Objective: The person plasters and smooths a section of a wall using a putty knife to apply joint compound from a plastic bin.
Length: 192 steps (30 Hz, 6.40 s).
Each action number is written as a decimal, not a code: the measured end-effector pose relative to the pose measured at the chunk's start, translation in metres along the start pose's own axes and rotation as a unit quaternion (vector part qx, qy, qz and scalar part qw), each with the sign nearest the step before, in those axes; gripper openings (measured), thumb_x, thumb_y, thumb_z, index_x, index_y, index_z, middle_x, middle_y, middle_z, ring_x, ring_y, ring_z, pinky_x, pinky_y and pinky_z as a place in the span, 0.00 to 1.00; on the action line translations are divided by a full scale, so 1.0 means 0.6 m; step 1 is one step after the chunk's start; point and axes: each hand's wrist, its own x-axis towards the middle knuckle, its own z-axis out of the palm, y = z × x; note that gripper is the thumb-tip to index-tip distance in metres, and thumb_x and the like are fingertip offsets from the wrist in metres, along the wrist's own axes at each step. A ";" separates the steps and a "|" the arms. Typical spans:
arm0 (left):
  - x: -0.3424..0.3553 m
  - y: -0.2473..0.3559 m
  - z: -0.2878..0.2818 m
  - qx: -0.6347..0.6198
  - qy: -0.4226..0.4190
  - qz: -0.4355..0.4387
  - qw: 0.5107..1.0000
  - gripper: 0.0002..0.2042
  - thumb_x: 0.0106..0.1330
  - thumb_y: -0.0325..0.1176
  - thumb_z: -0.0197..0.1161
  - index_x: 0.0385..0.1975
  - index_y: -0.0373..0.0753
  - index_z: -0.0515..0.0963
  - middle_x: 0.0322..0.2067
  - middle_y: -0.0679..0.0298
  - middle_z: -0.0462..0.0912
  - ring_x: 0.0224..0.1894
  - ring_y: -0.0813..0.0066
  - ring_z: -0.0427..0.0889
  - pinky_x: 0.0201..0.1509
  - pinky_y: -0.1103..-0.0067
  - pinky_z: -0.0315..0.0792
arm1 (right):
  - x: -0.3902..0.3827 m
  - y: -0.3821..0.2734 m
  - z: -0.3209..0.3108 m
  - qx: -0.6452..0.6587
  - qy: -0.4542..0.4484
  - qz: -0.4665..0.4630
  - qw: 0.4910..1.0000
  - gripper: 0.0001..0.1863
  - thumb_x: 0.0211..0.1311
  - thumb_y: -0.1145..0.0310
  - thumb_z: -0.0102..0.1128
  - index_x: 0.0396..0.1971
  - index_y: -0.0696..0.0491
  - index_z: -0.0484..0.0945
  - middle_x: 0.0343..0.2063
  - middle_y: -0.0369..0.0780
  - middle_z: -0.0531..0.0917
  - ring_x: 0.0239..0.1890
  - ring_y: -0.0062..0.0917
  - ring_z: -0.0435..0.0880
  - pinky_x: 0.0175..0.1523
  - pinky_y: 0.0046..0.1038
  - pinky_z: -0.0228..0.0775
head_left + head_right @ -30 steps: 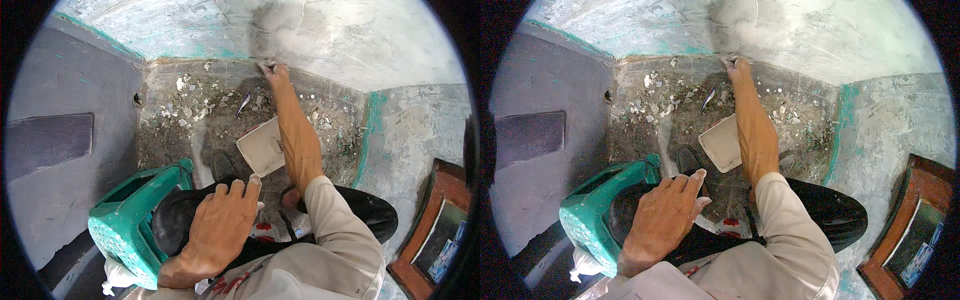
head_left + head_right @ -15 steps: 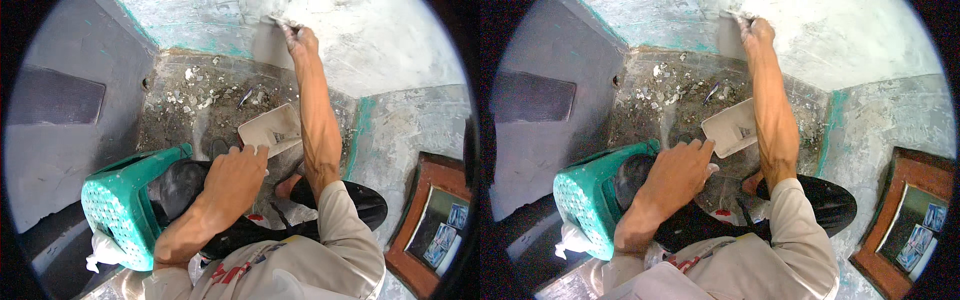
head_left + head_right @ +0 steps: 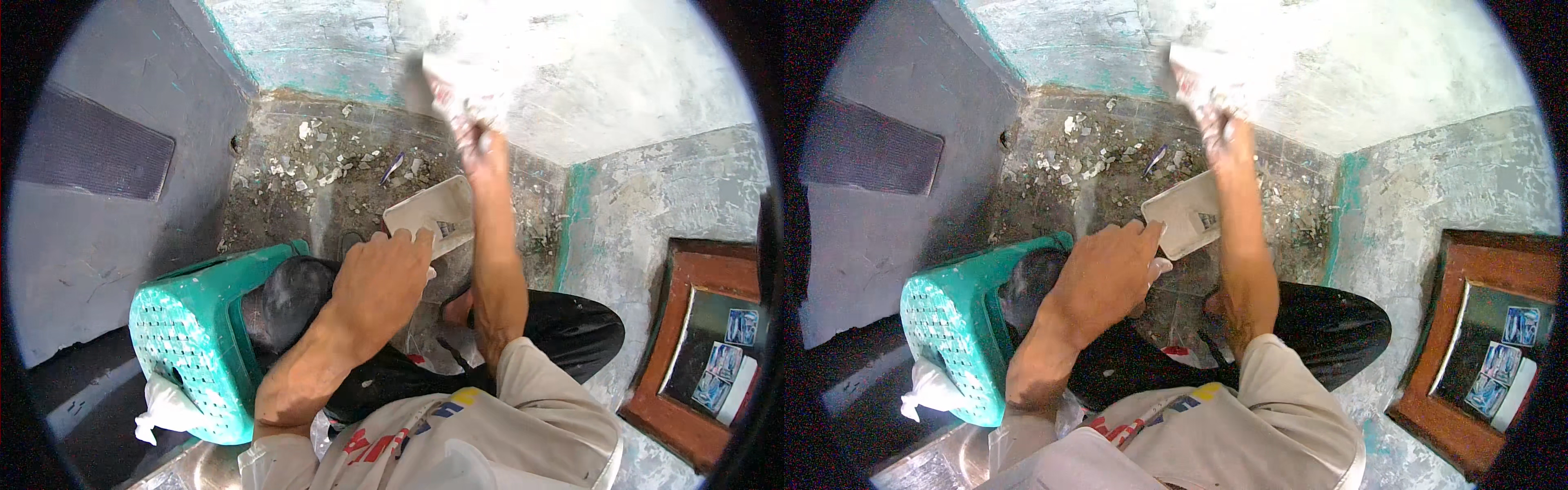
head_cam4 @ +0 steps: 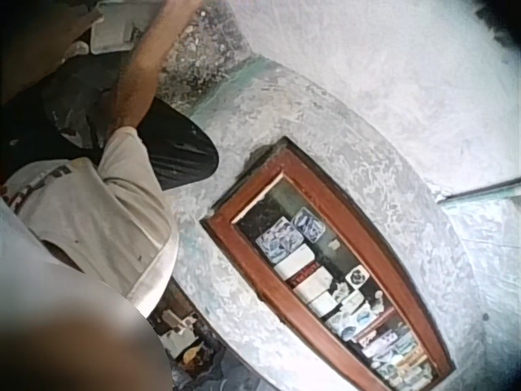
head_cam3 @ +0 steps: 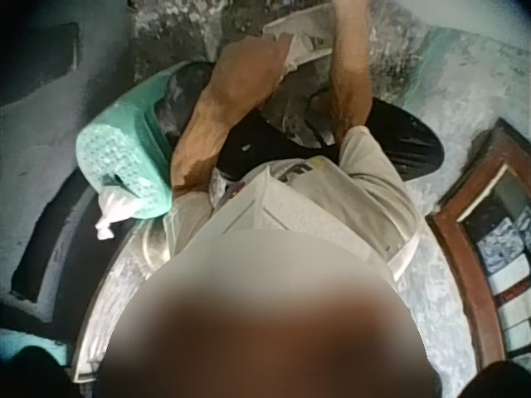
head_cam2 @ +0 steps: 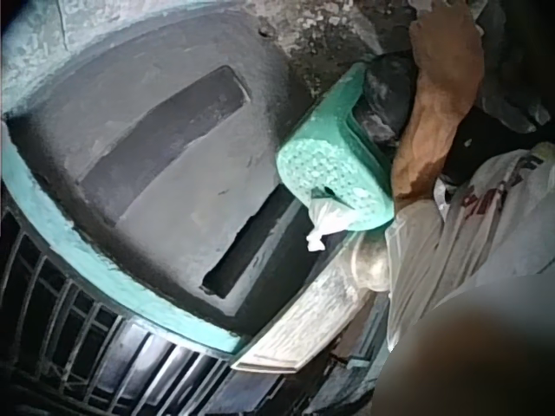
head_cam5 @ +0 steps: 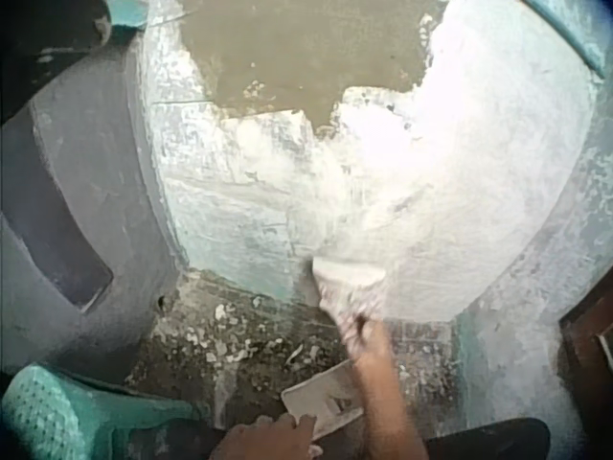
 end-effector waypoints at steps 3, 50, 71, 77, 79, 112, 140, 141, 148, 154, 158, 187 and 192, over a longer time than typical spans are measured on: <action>-0.008 -0.001 -0.011 0.006 -0.026 -0.026 0.999 0.21 0.69 0.41 0.63 0.55 0.34 0.73 0.36 0.54 0.81 0.38 0.53 0.84 0.38 0.62 0.79 | 0.031 0.143 -0.084 0.041 0.042 0.068 0.996 0.21 0.74 0.80 0.38 0.64 0.58 0.65 0.55 0.53 0.77 0.51 0.42 0.84 0.55 0.57 0.84; 0.012 -0.027 0.035 -0.014 0.026 0.001 1.000 0.17 0.64 0.39 0.69 0.43 0.33 0.76 0.34 0.48 0.84 0.39 0.44 0.85 0.42 0.56 0.78 | -0.008 -0.086 0.209 -0.023 -0.040 -0.095 0.994 0.15 0.77 0.77 0.39 0.53 0.73 0.68 0.48 0.54 0.79 0.44 0.37 0.85 0.51 0.37 0.89; 0.054 0.018 -0.008 -0.007 -0.126 -0.062 0.990 0.22 0.70 0.42 0.63 0.58 0.36 0.72 0.39 0.53 0.81 0.43 0.52 0.83 0.42 0.60 0.78 | 0.305 0.166 -0.339 0.049 0.200 0.139 0.969 0.20 0.70 0.84 0.39 0.59 0.56 0.69 0.52 0.48 0.77 0.48 0.46 0.80 0.57 0.63 0.80; 0.065 0.017 -0.006 -0.002 -0.158 -0.079 0.984 0.24 0.71 0.43 0.61 0.61 0.36 0.71 0.41 0.55 0.82 0.45 0.54 0.83 0.44 0.62 0.79 | 0.370 0.159 -0.365 0.038 0.188 0.132 0.973 0.12 0.65 0.86 0.44 0.43 0.58 0.73 0.38 0.43 0.73 0.33 0.34 0.75 0.52 0.56 0.83; 0.071 0.022 -0.003 -0.007 -0.154 -0.062 0.986 0.24 0.71 0.44 0.61 0.61 0.35 0.71 0.41 0.55 0.82 0.45 0.54 0.83 0.44 0.62 0.79 | 0.396 0.103 -0.359 0.019 0.172 0.093 0.981 0.10 0.65 0.85 0.45 0.41 0.59 0.73 0.38 0.43 0.73 0.34 0.34 0.75 0.50 0.54 0.84; 0.042 0.021 -0.006 0.015 -0.121 -0.034 0.992 0.23 0.71 0.43 0.62 0.59 0.36 0.72 0.38 0.58 0.80 0.40 0.57 0.83 0.40 0.65 0.80 | 0.241 0.198 -0.278 0.060 0.248 0.108 0.961 0.21 0.73 0.78 0.41 0.63 0.50 0.70 0.57 0.47 0.78 0.58 0.45 0.79 0.56 0.56 0.81; 0.029 0.009 0.002 0.003 -0.094 -0.029 0.995 0.21 0.69 0.43 0.64 0.53 0.34 0.73 0.36 0.53 0.83 0.41 0.50 0.85 0.41 0.60 0.78 | 0.147 -0.032 0.045 0.047 0.154 -0.134 0.978 0.12 0.66 0.87 0.47 0.48 0.74 0.69 0.45 0.53 0.78 0.42 0.43 0.84 0.50 0.54 0.86; 0.034 0.011 0.006 0.000 -0.086 -0.017 0.996 0.20 0.68 0.43 0.65 0.51 0.34 0.73 0.36 0.52 0.83 0.41 0.49 0.85 0.41 0.59 0.78 | 0.141 -0.063 0.061 0.066 0.119 -0.146 0.980 0.10 0.67 0.87 0.47 0.46 0.73 0.71 0.44 0.53 0.78 0.40 0.41 0.84 0.48 0.50 0.87; 0.034 0.007 0.017 -0.016 -0.077 -0.002 0.997 0.20 0.66 0.42 0.67 0.46 0.32 0.73 0.37 0.47 0.84 0.42 0.44 0.84 0.44 0.56 0.77 | 0.019 -0.167 0.208 0.026 0.103 -0.152 0.983 0.11 0.73 0.82 0.48 0.49 0.72 0.72 0.44 0.53 0.80 0.40 0.39 0.86 0.47 0.40 0.90; 0.027 -0.006 0.018 -0.022 -0.062 0.005 0.998 0.20 0.66 0.42 0.67 0.47 0.32 0.74 0.37 0.47 0.83 0.43 0.44 0.84 0.45 0.56 0.76 | -0.066 -0.249 0.104 0.000 -0.131 -0.199 0.971 0.25 0.70 0.79 0.55 0.65 0.63 0.65 0.52 0.47 0.81 0.52 0.33 0.84 0.55 0.37 0.87; 0.025 0.000 0.013 -0.018 -0.061 0.003 0.998 0.21 0.66 0.42 0.67 0.49 0.32 0.73 0.36 0.49 0.83 0.42 0.44 0.83 0.43 0.56 0.76 | 0.011 -0.213 -0.147 -0.070 0.013 -0.108 0.992 0.21 0.72 0.82 0.44 0.64 0.60 0.66 0.52 0.46 0.81 0.49 0.38 0.87 0.54 0.42 0.87; 0.099 0.047 0.019 0.025 -0.200 -0.060 0.978 0.26 0.69 0.45 0.65 0.61 0.37 0.72 0.45 0.54 0.84 0.45 0.53 0.84 0.47 0.63 0.80 | 0.334 -0.053 -0.301 0.018 0.210 -0.063 0.976 0.10 0.70 0.86 0.41 0.45 0.71 0.72 0.44 0.53 0.78 0.42 0.42 0.83 0.48 0.50 0.90; 0.080 0.043 0.015 0.008 -0.177 -0.054 0.983 0.25 0.68 0.44 0.65 0.60 0.35 0.72 0.44 0.52 0.84 0.45 0.50 0.84 0.47 0.61 0.79 | 0.264 -0.122 -0.161 0.100 0.204 -0.074 0.971 0.08 0.65 0.88 0.52 0.43 0.75 0.72 0.44 0.54 0.78 0.42 0.40 0.84 0.49 0.45 0.91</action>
